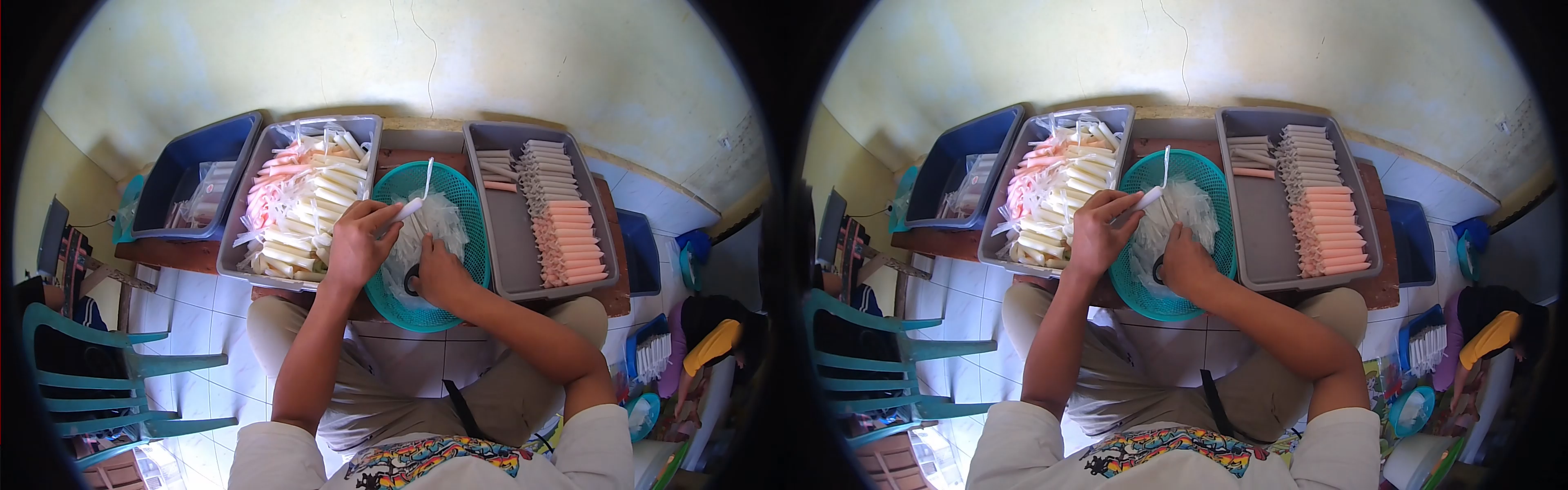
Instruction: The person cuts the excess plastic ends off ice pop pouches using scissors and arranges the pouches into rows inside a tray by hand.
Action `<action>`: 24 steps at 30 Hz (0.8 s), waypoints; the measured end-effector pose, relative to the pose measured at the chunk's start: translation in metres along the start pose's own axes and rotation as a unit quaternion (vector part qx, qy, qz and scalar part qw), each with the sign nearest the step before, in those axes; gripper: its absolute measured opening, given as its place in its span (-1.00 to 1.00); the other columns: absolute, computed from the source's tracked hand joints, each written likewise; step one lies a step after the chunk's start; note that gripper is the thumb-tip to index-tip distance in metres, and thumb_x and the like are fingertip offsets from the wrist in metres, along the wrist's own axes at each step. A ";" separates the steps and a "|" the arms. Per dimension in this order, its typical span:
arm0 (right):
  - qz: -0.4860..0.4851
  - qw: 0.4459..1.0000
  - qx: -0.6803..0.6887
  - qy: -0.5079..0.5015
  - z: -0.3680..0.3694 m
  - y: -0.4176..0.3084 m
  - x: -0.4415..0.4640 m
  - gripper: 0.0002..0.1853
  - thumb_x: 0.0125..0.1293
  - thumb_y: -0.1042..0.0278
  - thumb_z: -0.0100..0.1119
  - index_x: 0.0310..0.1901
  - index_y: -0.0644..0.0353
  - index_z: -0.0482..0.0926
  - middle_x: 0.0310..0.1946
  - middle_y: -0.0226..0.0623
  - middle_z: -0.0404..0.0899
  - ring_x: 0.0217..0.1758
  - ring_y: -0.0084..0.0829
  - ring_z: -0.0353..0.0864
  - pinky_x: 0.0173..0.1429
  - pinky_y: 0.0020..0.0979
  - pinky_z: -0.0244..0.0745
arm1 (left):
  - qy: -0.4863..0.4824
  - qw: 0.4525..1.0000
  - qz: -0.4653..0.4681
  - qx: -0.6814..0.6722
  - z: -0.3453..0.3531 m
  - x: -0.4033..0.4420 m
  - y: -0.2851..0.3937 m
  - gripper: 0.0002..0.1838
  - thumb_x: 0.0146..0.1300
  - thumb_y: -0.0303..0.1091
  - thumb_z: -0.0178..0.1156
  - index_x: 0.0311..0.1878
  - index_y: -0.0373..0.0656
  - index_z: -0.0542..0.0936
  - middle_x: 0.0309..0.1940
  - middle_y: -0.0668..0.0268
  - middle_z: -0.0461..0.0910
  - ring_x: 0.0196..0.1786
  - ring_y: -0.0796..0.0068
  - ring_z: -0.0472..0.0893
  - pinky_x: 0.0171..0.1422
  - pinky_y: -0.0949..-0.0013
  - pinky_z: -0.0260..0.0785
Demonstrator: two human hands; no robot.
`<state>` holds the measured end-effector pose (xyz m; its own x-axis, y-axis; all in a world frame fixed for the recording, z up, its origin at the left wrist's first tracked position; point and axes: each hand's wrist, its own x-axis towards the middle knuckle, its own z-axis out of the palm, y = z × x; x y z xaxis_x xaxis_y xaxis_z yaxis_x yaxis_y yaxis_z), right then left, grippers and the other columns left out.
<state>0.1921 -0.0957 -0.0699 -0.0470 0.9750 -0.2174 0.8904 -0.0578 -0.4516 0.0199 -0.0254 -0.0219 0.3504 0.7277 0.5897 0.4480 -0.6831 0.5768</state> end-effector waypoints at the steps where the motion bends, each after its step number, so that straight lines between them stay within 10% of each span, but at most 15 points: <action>1: 0.000 1.000 -0.001 -0.008 -0.001 0.004 0.002 0.00 0.28 0.28 0.48 0.54 0.70 0.09 0.26 0.39 0.44 0.20 0.35 0.68 0.27 0.02 0.70 | 0.001 1.000 -0.003 -0.007 0.000 0.000 0.001 -0.60 0.14 -0.55 0.58 0.09 -0.14 0.84 -0.14 0.17 0.80 -0.13 0.17 0.81 -0.02 0.21 0.68; 24: -0.126 0.983 0.125 0.052 -0.086 0.004 -0.054 0.02 0.27 0.01 0.62 0.63 0.31 0.29 -0.01 -0.01 0.53 -0.04 -0.10 0.64 0.15 -0.13 0.58 | 0.126 0.988 -0.014 0.092 -0.021 0.005 -0.017 -0.65 0.14 -0.57 0.52 0.02 -0.11 0.87 -0.16 0.21 0.78 -0.08 0.17 0.73 0.05 0.16 0.63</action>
<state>0.2368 -0.1303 0.0149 -0.1933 0.9810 0.0133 0.7169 0.1505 -0.6807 -0.0035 -0.0111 -0.0168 0.1313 0.6914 0.7104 0.6052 -0.6235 0.4950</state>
